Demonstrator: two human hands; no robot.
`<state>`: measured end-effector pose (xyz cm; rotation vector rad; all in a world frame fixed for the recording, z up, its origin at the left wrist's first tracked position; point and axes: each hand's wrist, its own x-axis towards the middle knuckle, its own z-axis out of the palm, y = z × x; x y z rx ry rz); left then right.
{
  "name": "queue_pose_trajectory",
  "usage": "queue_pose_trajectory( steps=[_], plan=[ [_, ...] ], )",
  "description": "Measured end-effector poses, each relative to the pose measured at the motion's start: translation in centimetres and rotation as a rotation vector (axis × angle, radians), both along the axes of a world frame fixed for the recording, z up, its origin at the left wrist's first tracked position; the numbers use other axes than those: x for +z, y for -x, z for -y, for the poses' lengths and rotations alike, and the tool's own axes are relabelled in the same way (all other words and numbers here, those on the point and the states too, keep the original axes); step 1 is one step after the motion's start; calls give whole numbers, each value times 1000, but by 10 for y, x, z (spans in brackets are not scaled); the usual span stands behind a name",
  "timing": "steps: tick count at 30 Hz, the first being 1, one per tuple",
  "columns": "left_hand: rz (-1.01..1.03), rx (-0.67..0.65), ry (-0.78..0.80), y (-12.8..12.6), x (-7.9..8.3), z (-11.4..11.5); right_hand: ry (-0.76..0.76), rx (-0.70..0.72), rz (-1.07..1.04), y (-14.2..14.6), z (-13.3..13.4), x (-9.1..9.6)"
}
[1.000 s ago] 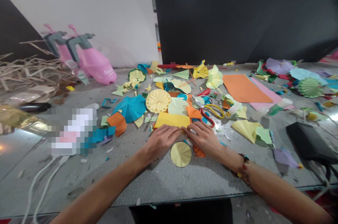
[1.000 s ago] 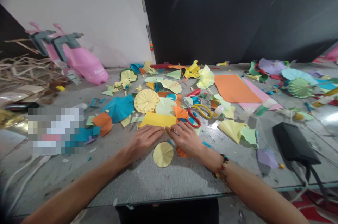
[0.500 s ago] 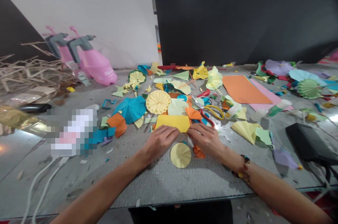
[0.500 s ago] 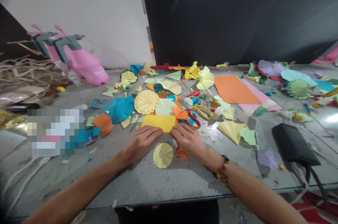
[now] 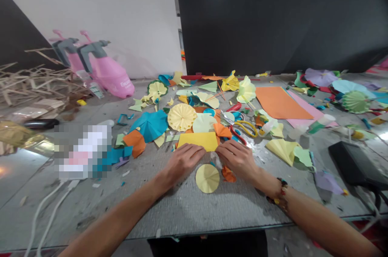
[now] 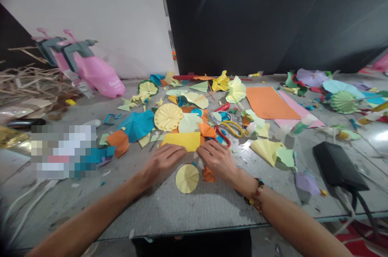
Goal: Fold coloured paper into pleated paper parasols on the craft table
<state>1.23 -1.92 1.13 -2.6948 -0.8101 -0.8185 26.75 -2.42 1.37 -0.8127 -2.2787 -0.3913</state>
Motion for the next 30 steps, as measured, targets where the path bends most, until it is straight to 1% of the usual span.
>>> queue_pose_trajectory(
  steps=[7,15,24,30],
  plan=[
    [-1,-5,2,1,1,0,-31,3,8,0,-2,-2],
    [51,-14,-34,-1,-2,-1,-3,2,105,2,-1,1],
    [3,-62,-47,-1,-1,-2,-31,11,171,7,-2,-1],
    [0,-79,-74,-3,3,1,-23,32,185,8,-2,-2]
  ],
)
